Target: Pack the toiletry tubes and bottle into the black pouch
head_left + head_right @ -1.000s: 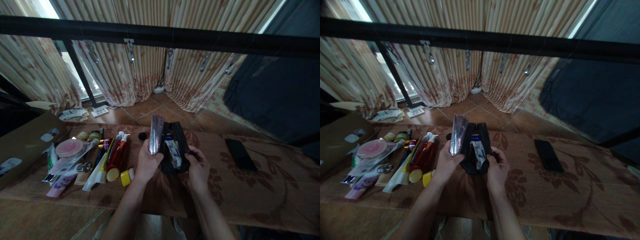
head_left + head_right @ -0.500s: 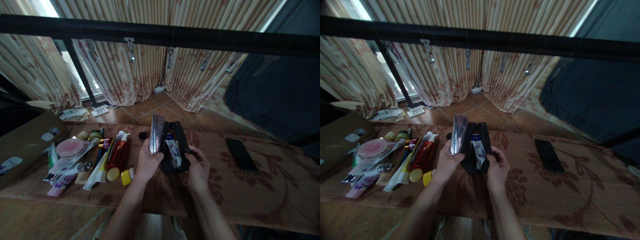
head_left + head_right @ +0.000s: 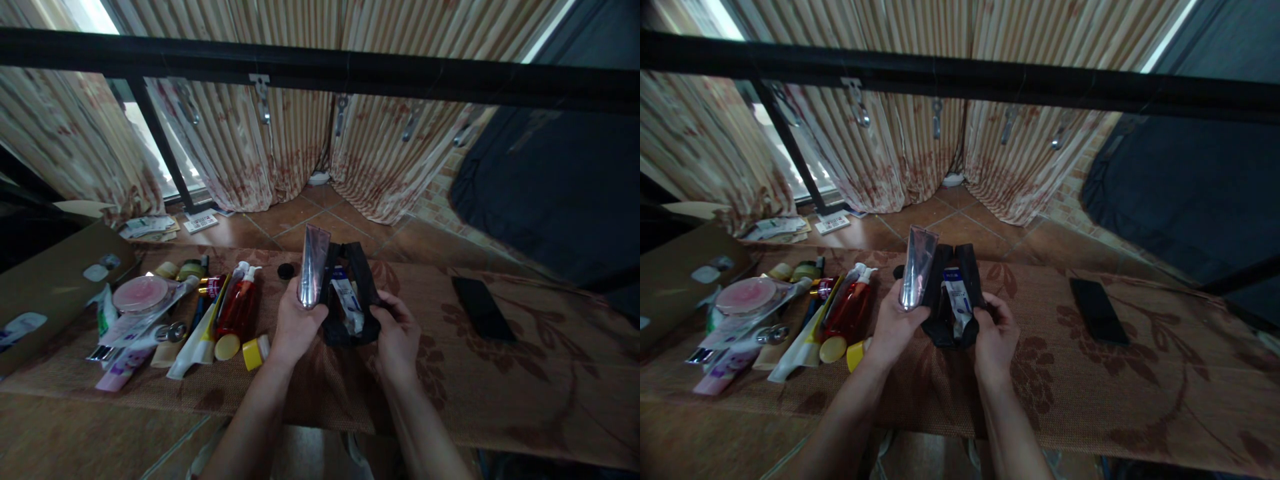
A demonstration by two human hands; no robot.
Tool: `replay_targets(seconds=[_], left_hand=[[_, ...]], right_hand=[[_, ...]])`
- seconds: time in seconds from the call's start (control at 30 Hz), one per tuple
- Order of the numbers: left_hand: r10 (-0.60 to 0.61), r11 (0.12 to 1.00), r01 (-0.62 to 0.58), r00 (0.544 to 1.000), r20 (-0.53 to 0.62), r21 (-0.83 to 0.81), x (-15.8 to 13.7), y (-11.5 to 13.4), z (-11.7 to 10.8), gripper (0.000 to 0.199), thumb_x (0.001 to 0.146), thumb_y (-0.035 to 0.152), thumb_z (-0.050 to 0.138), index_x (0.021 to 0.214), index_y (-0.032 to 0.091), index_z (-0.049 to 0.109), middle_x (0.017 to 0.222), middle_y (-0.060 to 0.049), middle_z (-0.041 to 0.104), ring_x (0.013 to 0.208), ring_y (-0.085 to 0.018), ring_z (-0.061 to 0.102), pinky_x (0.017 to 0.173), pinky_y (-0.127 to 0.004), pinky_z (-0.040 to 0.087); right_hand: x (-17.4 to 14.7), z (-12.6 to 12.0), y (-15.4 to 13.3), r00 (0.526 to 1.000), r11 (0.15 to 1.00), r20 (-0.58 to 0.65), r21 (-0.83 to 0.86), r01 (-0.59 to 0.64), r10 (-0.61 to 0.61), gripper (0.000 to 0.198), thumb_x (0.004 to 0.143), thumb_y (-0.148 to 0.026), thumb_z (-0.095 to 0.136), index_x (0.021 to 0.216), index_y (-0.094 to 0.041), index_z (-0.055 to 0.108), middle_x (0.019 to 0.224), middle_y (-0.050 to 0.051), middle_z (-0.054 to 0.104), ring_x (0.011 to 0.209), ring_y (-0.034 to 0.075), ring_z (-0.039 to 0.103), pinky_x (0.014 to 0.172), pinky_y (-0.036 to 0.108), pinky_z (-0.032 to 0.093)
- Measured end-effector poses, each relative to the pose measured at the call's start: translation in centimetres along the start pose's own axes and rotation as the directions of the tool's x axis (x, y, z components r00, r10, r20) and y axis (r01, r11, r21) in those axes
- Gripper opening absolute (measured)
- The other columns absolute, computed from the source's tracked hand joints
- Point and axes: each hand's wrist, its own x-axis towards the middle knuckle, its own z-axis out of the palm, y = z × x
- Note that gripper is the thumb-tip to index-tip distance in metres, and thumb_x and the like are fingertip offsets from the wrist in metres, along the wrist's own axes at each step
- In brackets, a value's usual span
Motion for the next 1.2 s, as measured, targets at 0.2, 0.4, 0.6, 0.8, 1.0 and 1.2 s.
replay_targets(seconds=[0.2,0.4,0.6,0.8,1.0,1.2], left_hand=[[0.02,0.998,-0.019,1.0,0.014,-0.052,0.03,-0.78,-0.03,0.033,0.06,0.006,0.061,0.091,0.017,0.057,0.076,0.004,0.058,0.066,-0.011,0.05,0.063,-0.021,0.04],[0.009,0.999,-0.009,1.0,0.013,-0.037,-0.02,-0.53,0.01,0.033,0.06,0.005,0.06,0.091,0.017,0.056,0.074,0.005,0.057,0.065,-0.011,0.049,0.062,-0.021,0.039],[0.017,1.0,-0.017,1.0,0.017,-0.013,0.05,-0.33,0.0,0.032,0.06,0.005,0.059,0.089,0.017,0.055,0.074,0.005,0.055,0.065,-0.011,0.048,0.061,-0.021,0.038],[0.018,0.999,-0.018,1.0,0.026,-0.033,-0.02,-0.47,-0.02,0.032,0.061,0.006,0.059,0.091,0.017,0.055,0.072,0.005,0.053,0.063,-0.011,0.046,0.059,-0.022,0.037],[0.023,0.997,-0.02,0.999,0.036,-0.07,-0.02,-0.42,-0.06,0.035,0.061,0.005,0.059,0.093,0.017,0.056,0.075,0.005,0.056,0.065,-0.011,0.048,0.062,-0.022,0.038],[0.017,0.998,-0.015,0.999,0.032,-0.061,-0.09,-0.41,0.0,0.035,0.062,0.005,0.059,0.094,0.017,0.057,0.076,0.004,0.057,0.067,-0.012,0.05,0.063,-0.022,0.04]], right_hand=[[0.03,0.0,0.07,1.0,1.0,-0.002,0.003,-0.009,0.009,0.028,0.06,-0.023,0.066,0.087,-0.018,0.071,0.081,0.002,0.071,0.07,0.016,0.062,0.063,0.027,0.048],[-0.03,-0.01,-0.07,1.0,1.0,0.004,0.01,-0.018,0.018,0.025,0.06,-0.022,0.067,0.084,-0.018,0.071,0.078,0.0,0.071,0.069,0.015,0.061,0.064,0.026,0.047],[-0.14,0.08,-0.24,1.0,1.0,0.0,-0.003,-0.017,0.017,0.024,0.06,-0.023,0.066,0.083,-0.018,0.07,0.078,0.001,0.071,0.067,0.015,0.061,0.061,0.025,0.047],[-0.17,0.07,-0.23,1.0,1.0,0.004,-0.01,-0.016,0.016,0.025,0.061,-0.023,0.066,0.085,-0.018,0.071,0.079,0.001,0.071,0.068,0.016,0.062,0.063,0.027,0.048],[-0.14,-0.02,0.0,1.0,1.0,0.017,0.003,-0.007,0.007,0.025,0.062,-0.023,0.066,0.086,-0.018,0.071,0.078,0.001,0.071,0.069,0.016,0.062,0.064,0.027,0.047],[-0.06,-0.08,0.28,1.0,1.0,0.013,-0.003,-0.01,0.01,0.027,0.062,-0.022,0.066,0.087,-0.018,0.071,0.079,0.001,0.071,0.069,0.016,0.061,0.062,0.026,0.047]])
